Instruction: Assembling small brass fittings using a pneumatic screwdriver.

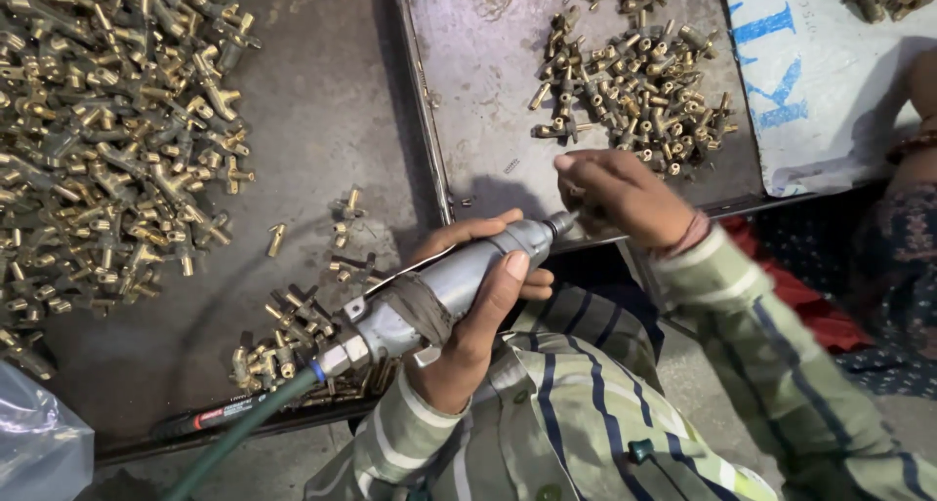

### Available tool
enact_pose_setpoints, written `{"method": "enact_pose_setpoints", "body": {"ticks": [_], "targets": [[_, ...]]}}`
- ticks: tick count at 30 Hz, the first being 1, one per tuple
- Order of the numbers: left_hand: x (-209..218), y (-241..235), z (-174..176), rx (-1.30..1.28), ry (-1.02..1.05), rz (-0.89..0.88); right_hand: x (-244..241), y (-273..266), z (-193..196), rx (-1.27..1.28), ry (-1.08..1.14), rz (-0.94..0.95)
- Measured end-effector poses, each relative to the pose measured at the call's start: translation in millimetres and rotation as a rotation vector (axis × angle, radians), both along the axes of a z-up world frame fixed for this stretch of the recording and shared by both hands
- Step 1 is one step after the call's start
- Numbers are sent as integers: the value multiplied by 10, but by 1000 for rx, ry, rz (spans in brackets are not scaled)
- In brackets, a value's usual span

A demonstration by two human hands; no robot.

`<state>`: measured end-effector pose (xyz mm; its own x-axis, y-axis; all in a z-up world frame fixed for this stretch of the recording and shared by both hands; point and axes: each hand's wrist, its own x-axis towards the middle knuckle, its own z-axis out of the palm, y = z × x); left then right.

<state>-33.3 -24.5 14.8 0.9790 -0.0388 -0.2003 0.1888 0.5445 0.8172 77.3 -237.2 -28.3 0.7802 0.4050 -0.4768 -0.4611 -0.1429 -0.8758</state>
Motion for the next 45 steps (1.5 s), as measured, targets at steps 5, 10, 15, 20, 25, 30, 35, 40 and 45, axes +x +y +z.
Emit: {"method": "enact_pose_setpoints", "body": {"ticks": [5, 10, 15, 20, 25, 30, 35, 40, 45], "targets": [[-5, -27, -9, 45, 68, -114, 217, 54, 521, -29, -252, 174], [-41, -10, -47, 18, 75, -207, 233, -151, 629, 448, -454, 76], [-30, 114, -93, 72, 48, -201, 339, -1171, -232, -1202, -822, 373], [32, 101, -110, 67, 73, -228, 612, -1757, -788, -1155, -703, 293], [112, 168, 19, 169, 6, -235, 780, -1330, -744, -880, -795, 338], [134, 203, 7, 168, 11, -256, 650, -774, -880, -651, -957, 330], [174, 234, -1, 339, -118, -233, 584, -171, -584, -454, -915, 323], [173, 289, -14, 469, -215, -169, 1121, -459, -586, -606, -1083, 86], [154, 266, -39, 345, -167, -146, 1767, -680, -762, -1054, -1569, 172]]}}
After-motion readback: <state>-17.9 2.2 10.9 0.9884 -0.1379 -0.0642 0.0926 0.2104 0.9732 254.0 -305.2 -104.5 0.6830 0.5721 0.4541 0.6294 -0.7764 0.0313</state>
